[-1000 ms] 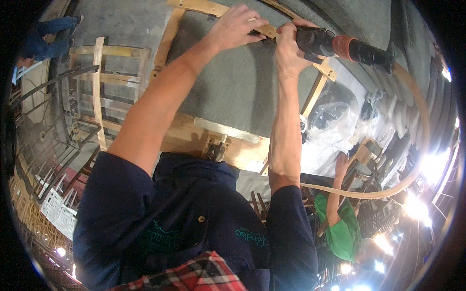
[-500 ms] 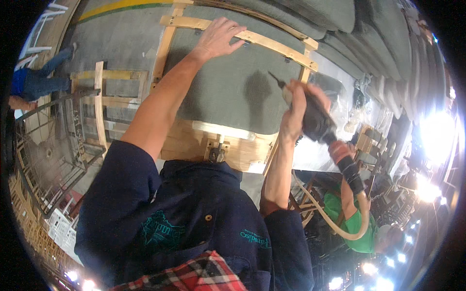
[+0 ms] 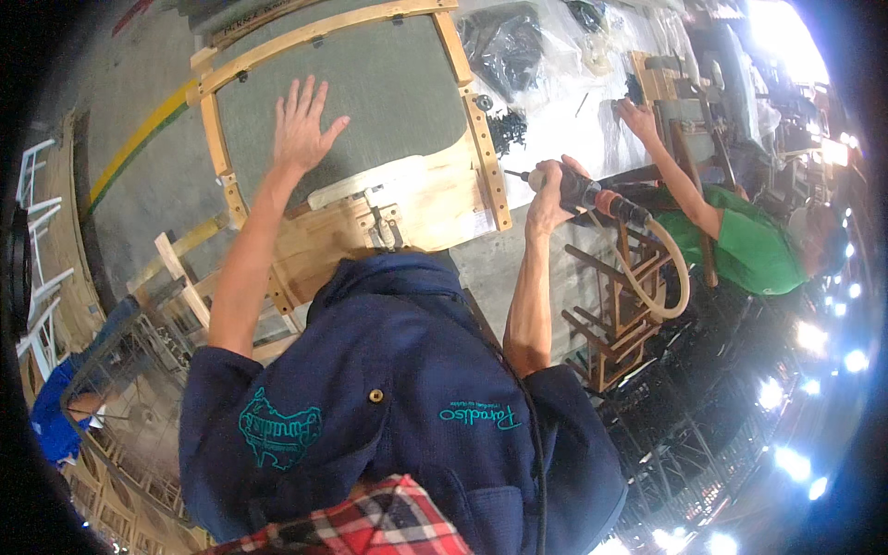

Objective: The person uses a pneumatic nail gun to attach a green upholstered seat cushion to a wooden chair frame. They then place the cushion on the frame, align it, and secure it with small black plastic clips.

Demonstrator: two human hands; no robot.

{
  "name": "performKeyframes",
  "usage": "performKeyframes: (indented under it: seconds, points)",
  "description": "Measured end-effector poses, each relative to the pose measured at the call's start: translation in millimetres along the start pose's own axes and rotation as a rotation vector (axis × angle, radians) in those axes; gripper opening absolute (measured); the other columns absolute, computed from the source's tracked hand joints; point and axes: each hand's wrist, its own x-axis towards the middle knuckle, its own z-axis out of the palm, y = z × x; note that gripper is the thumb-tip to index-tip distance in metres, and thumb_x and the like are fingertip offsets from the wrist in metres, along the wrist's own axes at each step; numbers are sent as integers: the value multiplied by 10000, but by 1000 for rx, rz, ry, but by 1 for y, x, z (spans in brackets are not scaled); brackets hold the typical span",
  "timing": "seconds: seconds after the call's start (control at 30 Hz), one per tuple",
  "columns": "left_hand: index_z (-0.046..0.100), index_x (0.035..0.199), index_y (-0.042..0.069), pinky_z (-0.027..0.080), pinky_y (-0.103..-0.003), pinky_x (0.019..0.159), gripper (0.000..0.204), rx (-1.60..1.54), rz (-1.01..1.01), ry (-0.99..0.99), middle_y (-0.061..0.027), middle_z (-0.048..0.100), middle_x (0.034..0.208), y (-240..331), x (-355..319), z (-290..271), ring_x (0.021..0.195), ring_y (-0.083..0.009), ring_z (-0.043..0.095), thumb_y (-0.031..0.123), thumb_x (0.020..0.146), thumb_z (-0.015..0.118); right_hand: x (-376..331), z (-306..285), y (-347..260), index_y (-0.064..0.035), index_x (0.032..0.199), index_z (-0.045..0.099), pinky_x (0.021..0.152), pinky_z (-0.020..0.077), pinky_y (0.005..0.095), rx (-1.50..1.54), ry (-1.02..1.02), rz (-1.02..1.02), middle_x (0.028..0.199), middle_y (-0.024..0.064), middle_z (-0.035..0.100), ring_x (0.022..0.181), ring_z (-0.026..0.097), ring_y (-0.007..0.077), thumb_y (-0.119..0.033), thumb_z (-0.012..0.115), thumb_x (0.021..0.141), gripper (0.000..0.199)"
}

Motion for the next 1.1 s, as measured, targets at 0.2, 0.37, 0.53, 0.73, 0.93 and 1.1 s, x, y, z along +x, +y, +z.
performKeyframes:
  seconds: [0.2, 0.37, 0.53, 0.73, 0.93, 1.1]
  points:
    - [350, 1586, 94, 126, -589, 1258, 852, -61, 10, 2, -140, 247, 1678, 19, -44, 2, 1566, -342, 148, 698, 988, 410, 0, -1, 12, 40, 1024, 650, 758, 544, 353, 73, 75, 67, 836, 99, 687, 757, 666, 188, -46, 721, 746, 300]
    - [355, 1583, 93, 128, -591, 1256, 843, -81, 7, 31, -134, 255, 1677, 27, -64, 3, 1564, -340, 163, 683, 987, 438, -5, 3, 28, 39, 986, 665, 777, 539, 353, 123, 17, 24, 839, 91, 692, 760, 668, 195, -61, 734, 751, 264]
    - [360, 1584, 108, 132, -593, 1252, 828, -92, -22, 31, -120, 258, 1678, 30, -66, 3, 1564, -336, 165, 676, 987, 446, -17, 15, 29, 9, 1027, 677, 784, 535, 349, 80, -62, 64, 854, 74, 701, 779, 668, 186, -56, 733, 782, 260]
    - [381, 1572, 116, 130, -594, 1249, 806, -150, -30, 47, -119, 264, 1676, 30, -67, 4, 1563, -339, 166, 653, 981, 490, -28, 24, 24, -32, 1089, 667, 762, 525, 312, 118, -115, 118, 858, 69, 697, 791, 663, 158, -50, 733, 822, 276]
    - [639, 1354, 64, 346, -516, 1152, 589, -503, -264, 111, -148, 563, 1455, 54, -67, -18, 1376, -321, 484, 505, 963, 643, -20, 15, 8, 5, 1089, 659, 796, 540, 348, 57, -103, 10, 906, 81, 693, 800, 671, 195, -55, 749, 789, 319]
    - [653, 1312, 26, 533, -354, 955, 470, -1425, -510, -138, -150, 718, 1175, 121, -73, -53, 1077, -206, 677, 384, 1008, 638, -13, 10, -35, 27, 1111, 558, 832, 551, 380, 397, -138, 139, 839, 153, 671, 849, 664, 233, -12, 673, 803, 331]
